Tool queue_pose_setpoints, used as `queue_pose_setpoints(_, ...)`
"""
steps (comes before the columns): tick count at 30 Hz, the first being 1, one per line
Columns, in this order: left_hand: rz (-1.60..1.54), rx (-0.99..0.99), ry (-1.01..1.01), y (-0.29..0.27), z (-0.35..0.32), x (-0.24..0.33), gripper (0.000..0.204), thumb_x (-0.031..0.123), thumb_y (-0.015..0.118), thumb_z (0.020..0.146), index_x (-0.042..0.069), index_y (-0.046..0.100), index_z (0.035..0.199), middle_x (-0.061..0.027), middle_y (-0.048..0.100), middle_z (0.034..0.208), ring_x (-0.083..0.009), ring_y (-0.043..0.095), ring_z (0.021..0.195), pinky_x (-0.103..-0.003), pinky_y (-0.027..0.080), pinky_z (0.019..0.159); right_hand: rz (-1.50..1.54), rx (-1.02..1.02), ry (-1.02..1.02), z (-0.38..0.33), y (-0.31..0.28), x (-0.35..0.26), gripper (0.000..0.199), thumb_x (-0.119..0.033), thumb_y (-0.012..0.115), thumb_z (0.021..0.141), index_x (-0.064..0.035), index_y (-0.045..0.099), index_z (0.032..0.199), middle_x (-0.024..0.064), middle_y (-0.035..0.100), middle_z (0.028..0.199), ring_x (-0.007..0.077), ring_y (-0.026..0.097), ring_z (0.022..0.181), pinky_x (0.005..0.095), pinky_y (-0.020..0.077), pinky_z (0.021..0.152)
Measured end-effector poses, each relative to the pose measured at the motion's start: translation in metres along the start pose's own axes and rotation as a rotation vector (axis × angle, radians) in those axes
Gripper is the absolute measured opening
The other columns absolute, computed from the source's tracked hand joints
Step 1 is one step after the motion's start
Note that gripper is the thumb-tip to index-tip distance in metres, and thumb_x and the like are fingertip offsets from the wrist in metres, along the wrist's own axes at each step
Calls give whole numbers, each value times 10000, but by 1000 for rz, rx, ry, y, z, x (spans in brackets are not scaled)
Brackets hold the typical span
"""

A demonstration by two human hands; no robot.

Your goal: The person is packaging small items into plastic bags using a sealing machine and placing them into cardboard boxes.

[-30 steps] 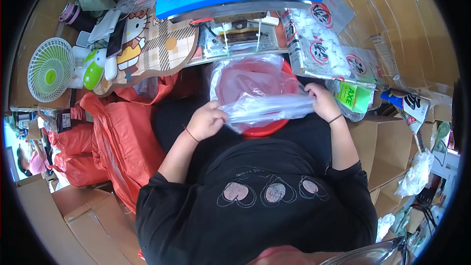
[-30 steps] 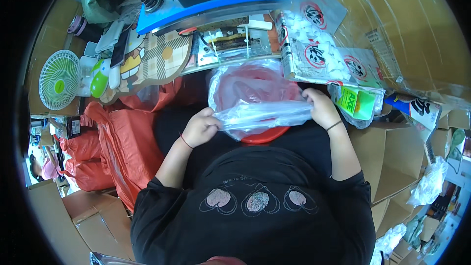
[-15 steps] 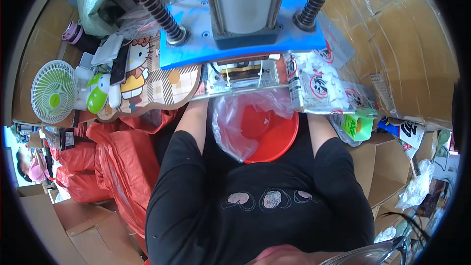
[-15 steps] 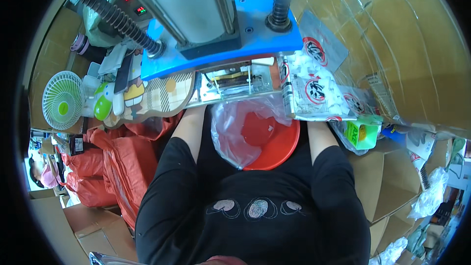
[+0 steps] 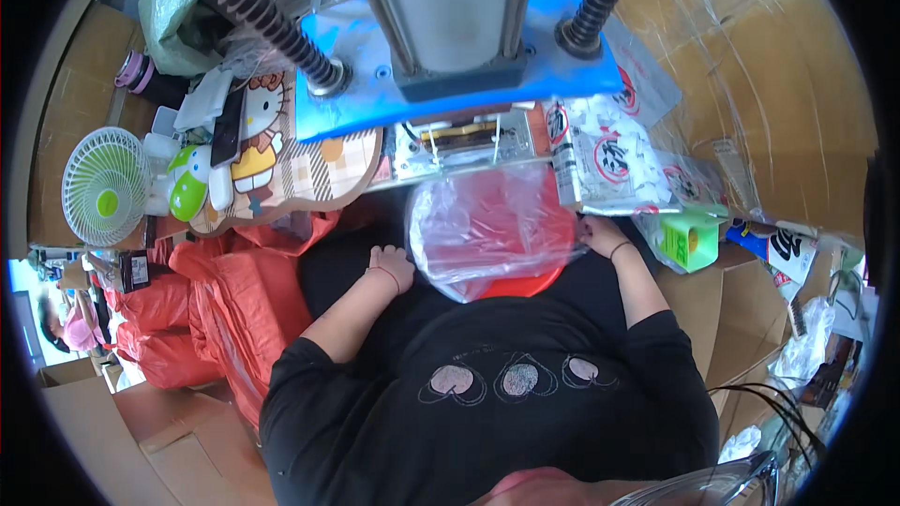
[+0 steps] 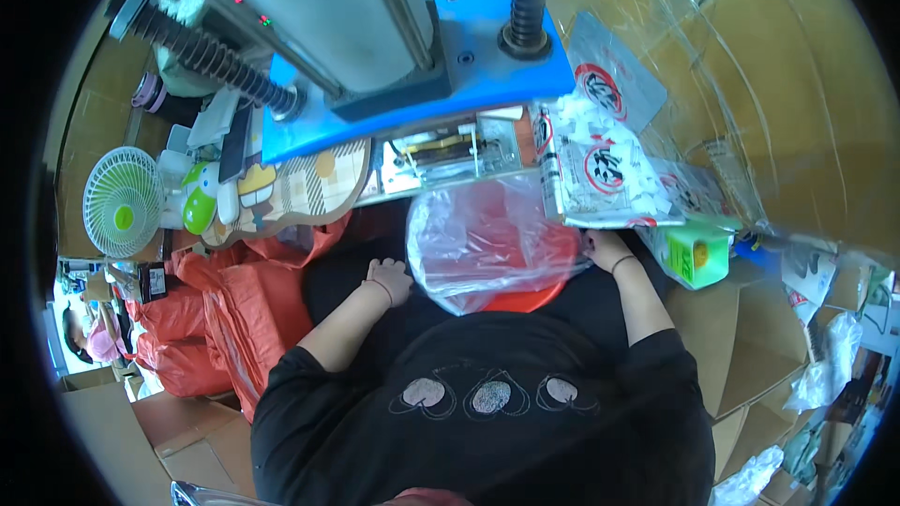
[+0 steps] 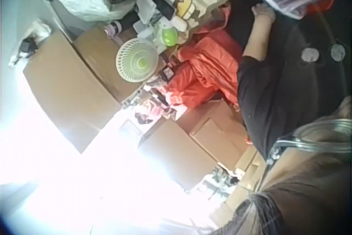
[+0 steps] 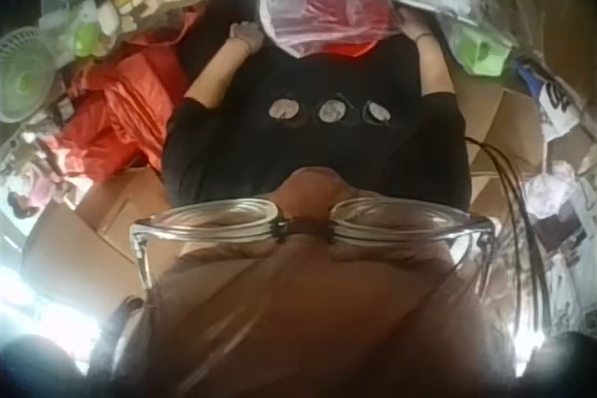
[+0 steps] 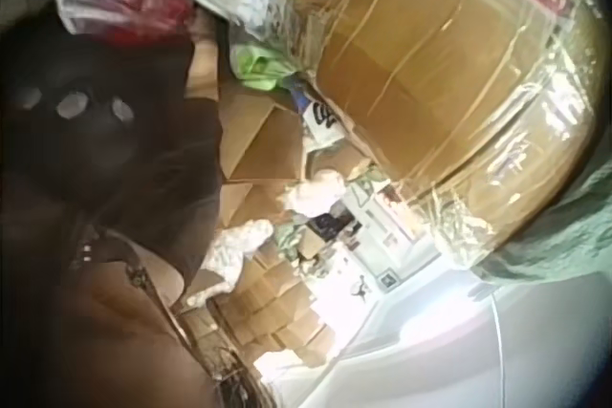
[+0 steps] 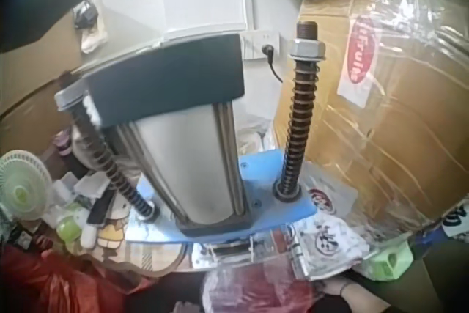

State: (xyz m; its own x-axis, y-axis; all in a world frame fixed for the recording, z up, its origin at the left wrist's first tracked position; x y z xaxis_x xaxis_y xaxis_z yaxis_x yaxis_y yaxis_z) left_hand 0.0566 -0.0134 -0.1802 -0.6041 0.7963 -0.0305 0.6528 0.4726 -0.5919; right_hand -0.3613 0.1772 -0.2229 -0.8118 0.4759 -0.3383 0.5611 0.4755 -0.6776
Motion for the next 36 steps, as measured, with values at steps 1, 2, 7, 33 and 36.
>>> queue_pose_setpoints(1,-80,104,12,-2,-8,10,342,333,645,906,131,734,1167,-84,606,1249,-301,504,1234,-522,306,1073,-111,162,18,-12,3,-6,346,-125,663,838,-86,604,1176,147,601,1222,398,632,1028,452,524,907)
queue_pose_setpoints(2,-84,97,15,0,-18,15,342,333,645,906,131,734,1167,-84,606,1249,-301,504,1234,-522,306,1073,-223,325,35,-20,8,-18,342,-113,653,823,-87,616,1162,156,615,1177,403,633,1027,459,524,892)
queue_pose_setpoints(7,-292,733,79,-29,-70,33,446,429,801,748,137,708,1072,-109,570,1146,-321,527,1123,-469,359,1003,-167,725,-490,-100,-41,-172,502,-157,727,751,-64,607,1230,151,608,1174,357,593,1083,500,481,932)
queue_pose_setpoints(33,-337,3,-57,31,31,11,492,199,489,928,119,562,1408,-167,576,1404,-301,550,1307,-436,428,1085,-331,-310,-87,-8,105,-85,554,-519,485,940,-189,605,1369,126,578,1413,305,531,1316,422,414,1075)
queue_pose_setpoints(36,-628,257,-167,8,50,-49,468,123,525,873,44,617,1325,-220,667,1229,-381,644,1135,-407,493,1010,-41,-165,-138,0,57,-33,367,-233,617,892,-105,682,1229,195,688,1207,365,656,1096,431,505,953)
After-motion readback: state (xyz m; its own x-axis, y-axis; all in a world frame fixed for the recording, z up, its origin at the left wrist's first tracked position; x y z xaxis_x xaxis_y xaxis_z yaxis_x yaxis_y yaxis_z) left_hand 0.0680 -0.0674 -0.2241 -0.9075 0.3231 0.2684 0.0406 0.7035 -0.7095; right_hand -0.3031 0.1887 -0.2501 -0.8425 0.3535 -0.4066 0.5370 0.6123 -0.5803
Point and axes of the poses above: each hand's wrist, its own z-axis towards the middle knuckle, its own y-axis out of the palm, x = y × z, the point moved 6 cm from there along z, towards the middle knuckle
